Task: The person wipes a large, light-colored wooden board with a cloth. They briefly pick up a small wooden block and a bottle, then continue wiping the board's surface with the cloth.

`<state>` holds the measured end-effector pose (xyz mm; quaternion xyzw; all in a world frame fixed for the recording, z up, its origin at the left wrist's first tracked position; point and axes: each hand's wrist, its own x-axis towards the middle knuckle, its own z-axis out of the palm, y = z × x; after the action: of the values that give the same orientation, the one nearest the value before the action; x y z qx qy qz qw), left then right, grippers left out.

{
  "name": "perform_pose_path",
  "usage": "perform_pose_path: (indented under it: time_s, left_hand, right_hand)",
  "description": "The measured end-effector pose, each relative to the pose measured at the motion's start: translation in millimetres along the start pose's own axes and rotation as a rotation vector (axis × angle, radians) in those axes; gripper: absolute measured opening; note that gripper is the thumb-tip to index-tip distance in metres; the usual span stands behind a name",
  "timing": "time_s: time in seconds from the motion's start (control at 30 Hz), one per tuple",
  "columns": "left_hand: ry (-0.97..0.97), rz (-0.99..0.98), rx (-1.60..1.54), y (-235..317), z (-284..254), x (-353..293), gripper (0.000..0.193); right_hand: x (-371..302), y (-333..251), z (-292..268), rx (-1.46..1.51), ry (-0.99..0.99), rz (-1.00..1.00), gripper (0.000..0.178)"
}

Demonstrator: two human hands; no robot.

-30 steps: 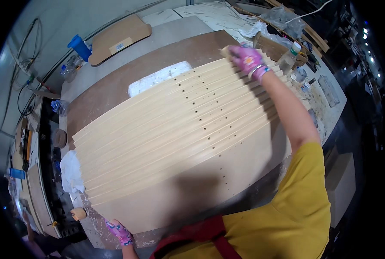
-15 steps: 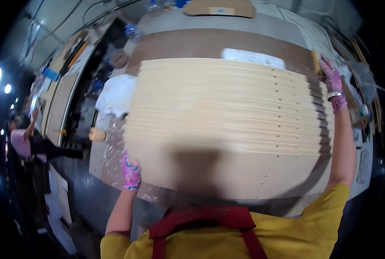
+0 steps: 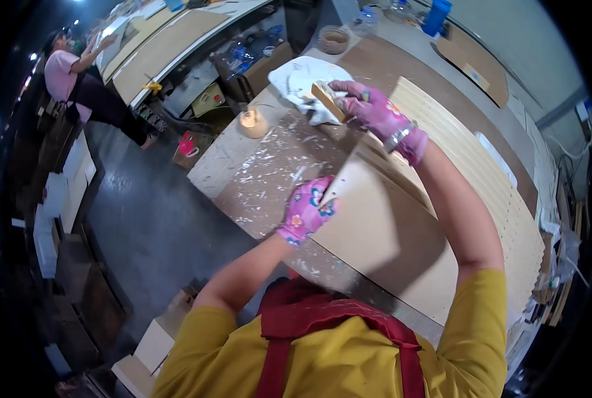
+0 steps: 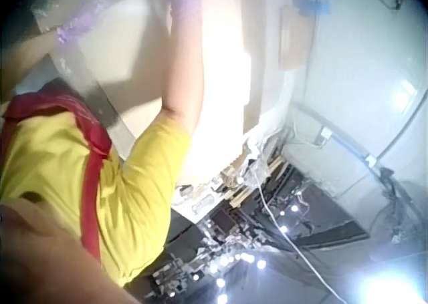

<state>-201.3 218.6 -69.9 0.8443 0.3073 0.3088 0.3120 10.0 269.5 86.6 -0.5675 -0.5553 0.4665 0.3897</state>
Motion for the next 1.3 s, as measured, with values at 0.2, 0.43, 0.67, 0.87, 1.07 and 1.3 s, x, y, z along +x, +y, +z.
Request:
perform_pose_path:
  time_s: [0.2,0.43,0.67,0.87,1.07,1.3]
  left_hand:
    - [0.028,-0.001,-0.086,-2,-11,-3,0.063]
    - [-0.026,-0.064,-0.092,-2,-5,-7,0.059]
    - [0.024,0.022,-0.085,-5,-4,-3,0.057]
    - [0.060,0.008,-0.071,-14,4,-5,0.053]
    - [-0.004,-0.180,-0.165,-65,8,-13,0.055]
    - [0.075,0.036,0.037,-27,-18,1,0.068]
  right_hand:
    - [125,37,12,-0.155,0.265,0.170,0.033]
    - [153,94,29,-0.893,0.134,0.124,0.028]
    - [129,24,33,-1.200,0.046,0.067,0.028]
    - [-11,-64,-20,-0.760,0.064,-0.072,0.037]
    - [-222,-41,-72,-0.136,0.394,-0.045,0.042]
    - [-494,23,-52,-0.222,1.070,0.364,0.034]
